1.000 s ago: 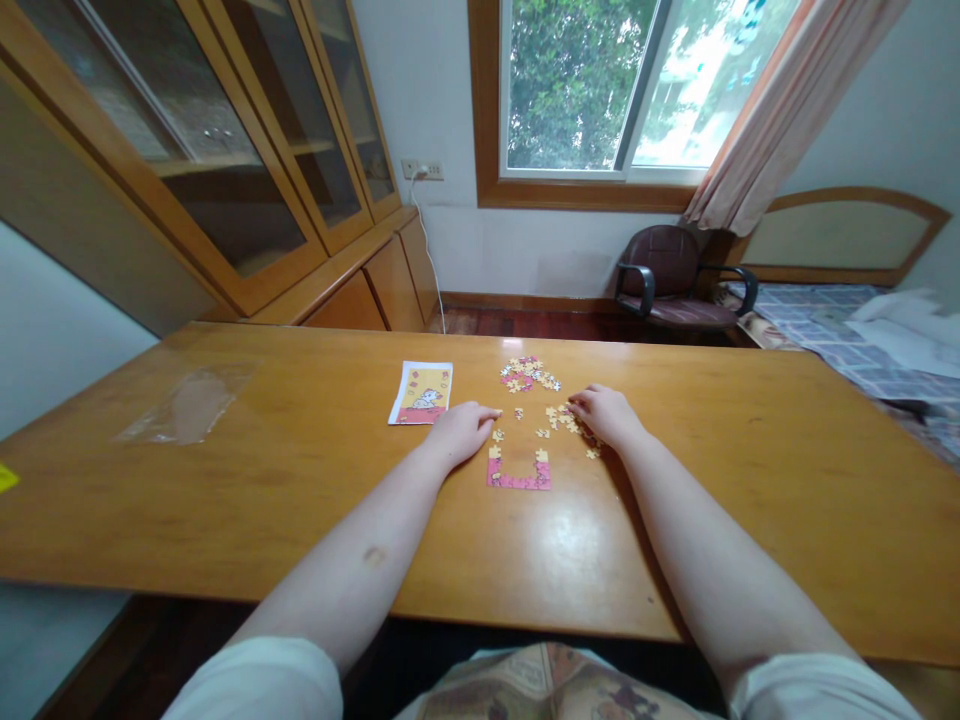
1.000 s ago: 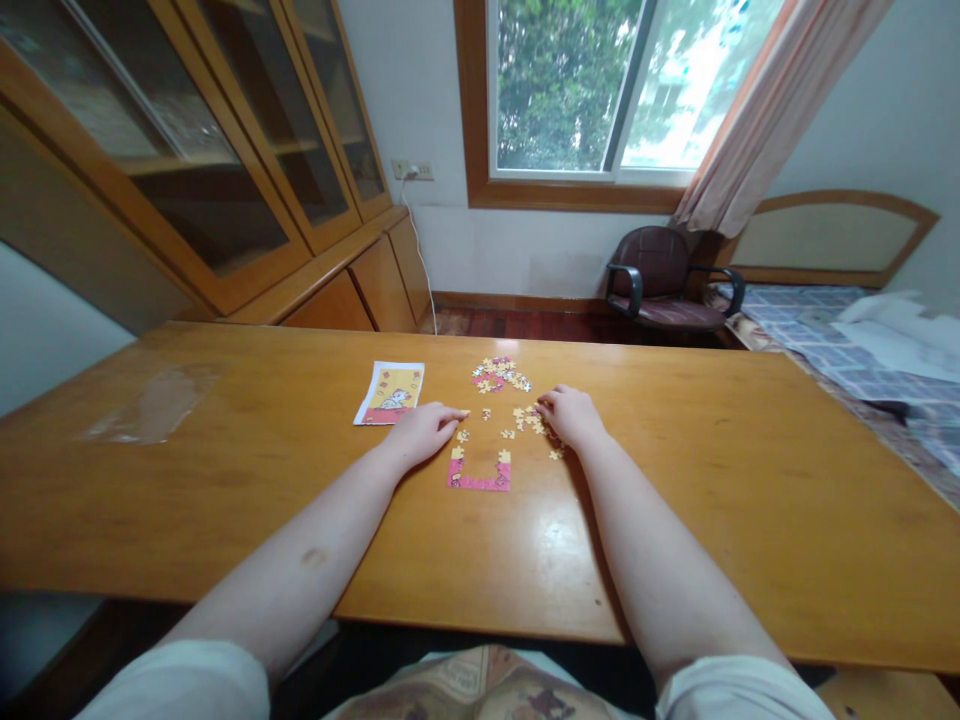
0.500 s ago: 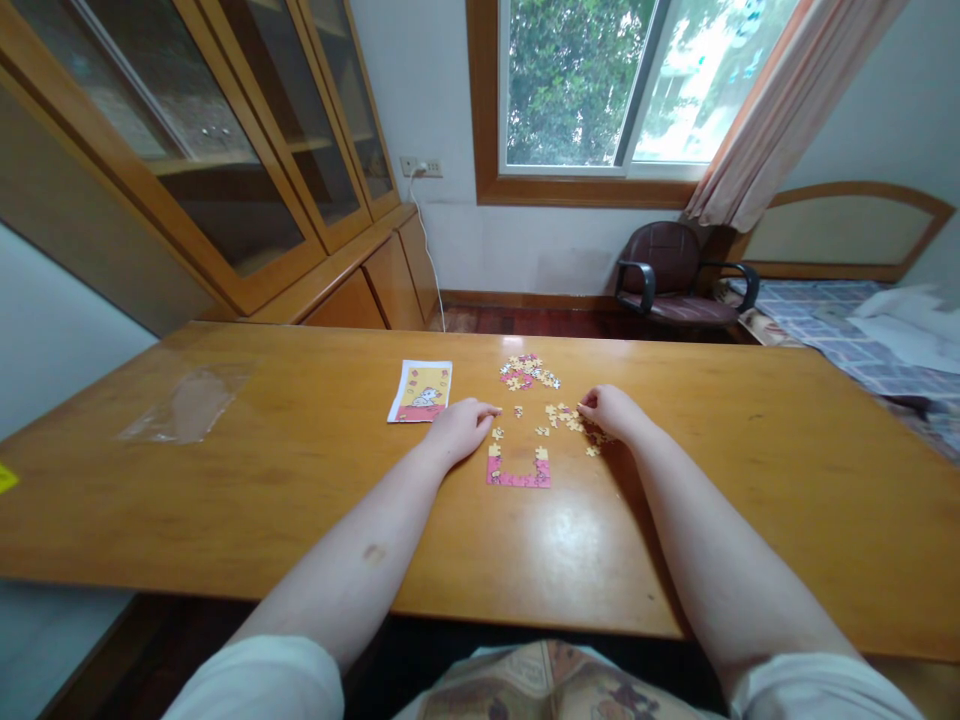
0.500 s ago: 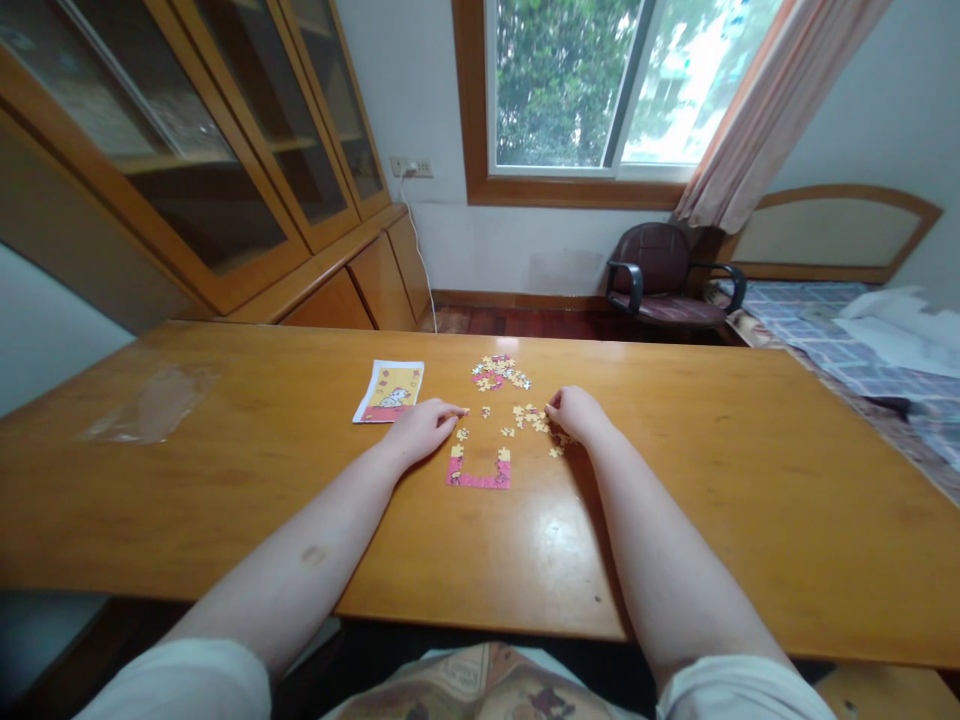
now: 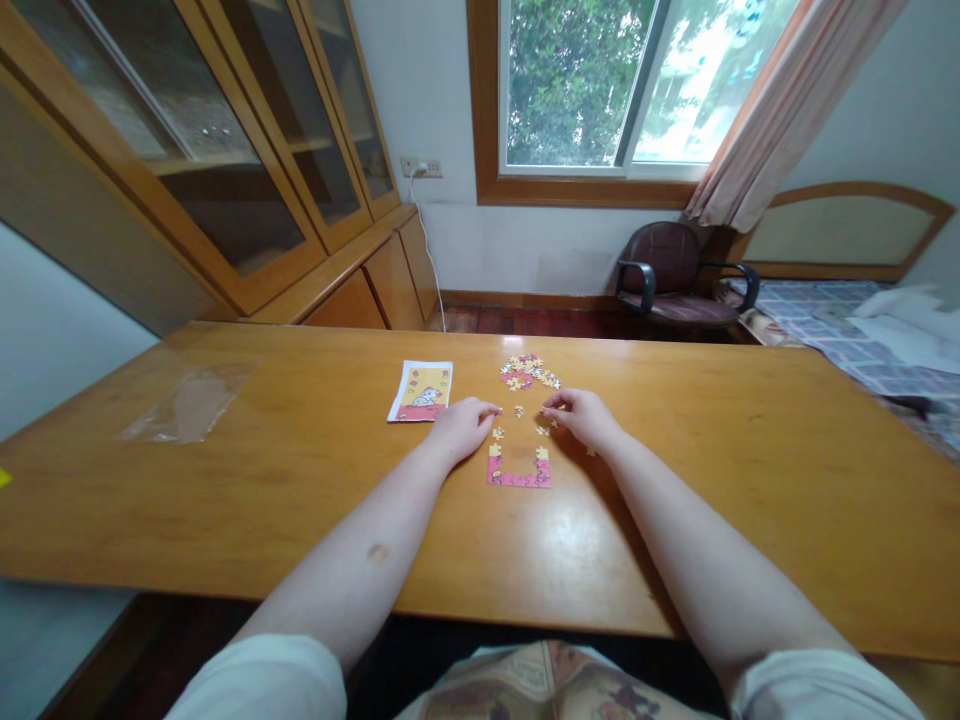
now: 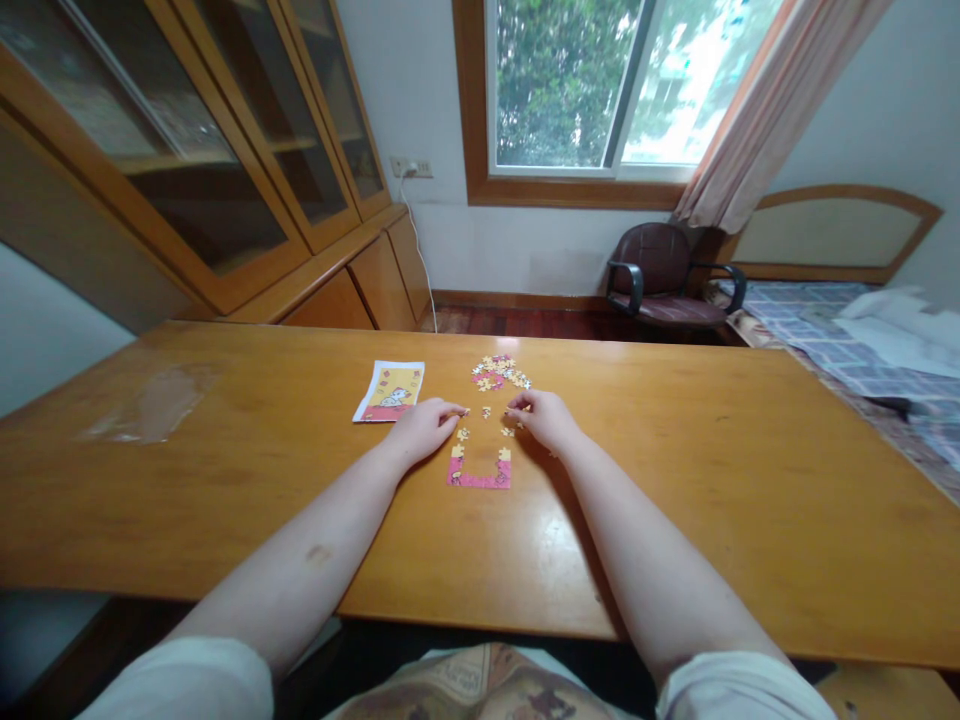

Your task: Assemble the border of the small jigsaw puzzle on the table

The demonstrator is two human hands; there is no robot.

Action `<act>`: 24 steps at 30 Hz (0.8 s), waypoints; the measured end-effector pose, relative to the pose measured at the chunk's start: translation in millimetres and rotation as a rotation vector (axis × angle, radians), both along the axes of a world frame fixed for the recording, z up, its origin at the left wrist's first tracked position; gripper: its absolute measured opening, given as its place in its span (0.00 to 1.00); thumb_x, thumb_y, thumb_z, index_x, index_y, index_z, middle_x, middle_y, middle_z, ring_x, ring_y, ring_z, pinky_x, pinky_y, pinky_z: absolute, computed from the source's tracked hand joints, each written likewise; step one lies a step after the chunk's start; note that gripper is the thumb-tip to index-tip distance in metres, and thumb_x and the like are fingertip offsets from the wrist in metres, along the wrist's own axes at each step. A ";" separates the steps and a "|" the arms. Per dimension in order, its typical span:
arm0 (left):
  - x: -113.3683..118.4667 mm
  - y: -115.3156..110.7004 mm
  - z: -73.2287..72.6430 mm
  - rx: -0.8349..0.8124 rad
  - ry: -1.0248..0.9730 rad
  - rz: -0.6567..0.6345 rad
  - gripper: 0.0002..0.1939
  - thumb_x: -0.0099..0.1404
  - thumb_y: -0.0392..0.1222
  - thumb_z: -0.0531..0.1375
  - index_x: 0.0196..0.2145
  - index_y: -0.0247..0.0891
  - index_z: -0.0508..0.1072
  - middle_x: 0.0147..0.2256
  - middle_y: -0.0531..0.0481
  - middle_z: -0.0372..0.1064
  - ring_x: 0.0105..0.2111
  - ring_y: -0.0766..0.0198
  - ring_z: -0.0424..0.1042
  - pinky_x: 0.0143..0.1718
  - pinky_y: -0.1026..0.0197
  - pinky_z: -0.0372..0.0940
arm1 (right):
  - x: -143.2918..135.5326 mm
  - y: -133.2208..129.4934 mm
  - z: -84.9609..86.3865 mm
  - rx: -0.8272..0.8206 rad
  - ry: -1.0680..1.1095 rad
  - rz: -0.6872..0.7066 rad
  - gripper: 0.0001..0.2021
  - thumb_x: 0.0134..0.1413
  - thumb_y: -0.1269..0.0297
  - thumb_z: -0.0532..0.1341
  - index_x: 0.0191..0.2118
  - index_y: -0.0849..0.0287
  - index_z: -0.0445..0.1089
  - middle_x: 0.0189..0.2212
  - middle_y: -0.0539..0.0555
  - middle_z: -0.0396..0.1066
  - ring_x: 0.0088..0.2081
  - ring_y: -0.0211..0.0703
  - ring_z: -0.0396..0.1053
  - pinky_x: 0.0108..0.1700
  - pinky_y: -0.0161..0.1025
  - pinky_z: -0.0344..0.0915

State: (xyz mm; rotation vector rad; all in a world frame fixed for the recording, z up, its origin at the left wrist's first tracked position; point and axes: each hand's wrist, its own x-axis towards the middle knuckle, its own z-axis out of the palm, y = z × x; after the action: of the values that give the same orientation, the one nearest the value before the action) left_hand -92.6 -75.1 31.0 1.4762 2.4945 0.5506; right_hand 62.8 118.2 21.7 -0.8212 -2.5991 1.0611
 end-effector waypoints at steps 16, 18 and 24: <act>-1.5 3.6 -3.7 0.005 -0.011 0.000 0.16 0.65 0.42 0.51 0.45 0.44 0.77 0.45 0.49 0.73 0.44 0.59 0.71 0.46 0.60 0.65 | -13.6 -5.1 -19.2 0.406 -0.029 0.143 0.06 0.54 0.63 0.63 0.35 0.54 0.77 0.35 0.52 0.77 0.39 0.41 0.71 0.41 0.34 0.63; -2.3 3.6 -4.7 0.009 -0.011 -0.004 0.16 0.65 0.42 0.51 0.45 0.44 0.77 0.44 0.49 0.73 0.44 0.59 0.71 0.46 0.59 0.65 | -13.8 -4.5 -20.4 0.431 -0.010 0.142 0.06 0.54 0.63 0.63 0.34 0.55 0.78 0.34 0.53 0.76 0.38 0.41 0.71 0.41 0.34 0.63; -5.7 2.3 -9.2 0.023 -0.031 0.002 0.16 0.65 0.42 0.52 0.45 0.44 0.77 0.45 0.49 0.73 0.44 0.59 0.71 0.46 0.60 0.65 | -8.5 -0.2 -20.6 0.491 0.076 0.145 0.08 0.56 0.61 0.61 0.35 0.56 0.78 0.35 0.54 0.75 0.36 0.40 0.71 0.40 0.33 0.63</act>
State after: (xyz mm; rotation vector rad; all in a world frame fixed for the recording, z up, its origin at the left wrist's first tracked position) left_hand -98.3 -72.8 21.8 1.4611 2.4744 0.5997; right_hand 54.3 118.0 1.1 -0.4710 -2.7059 0.4312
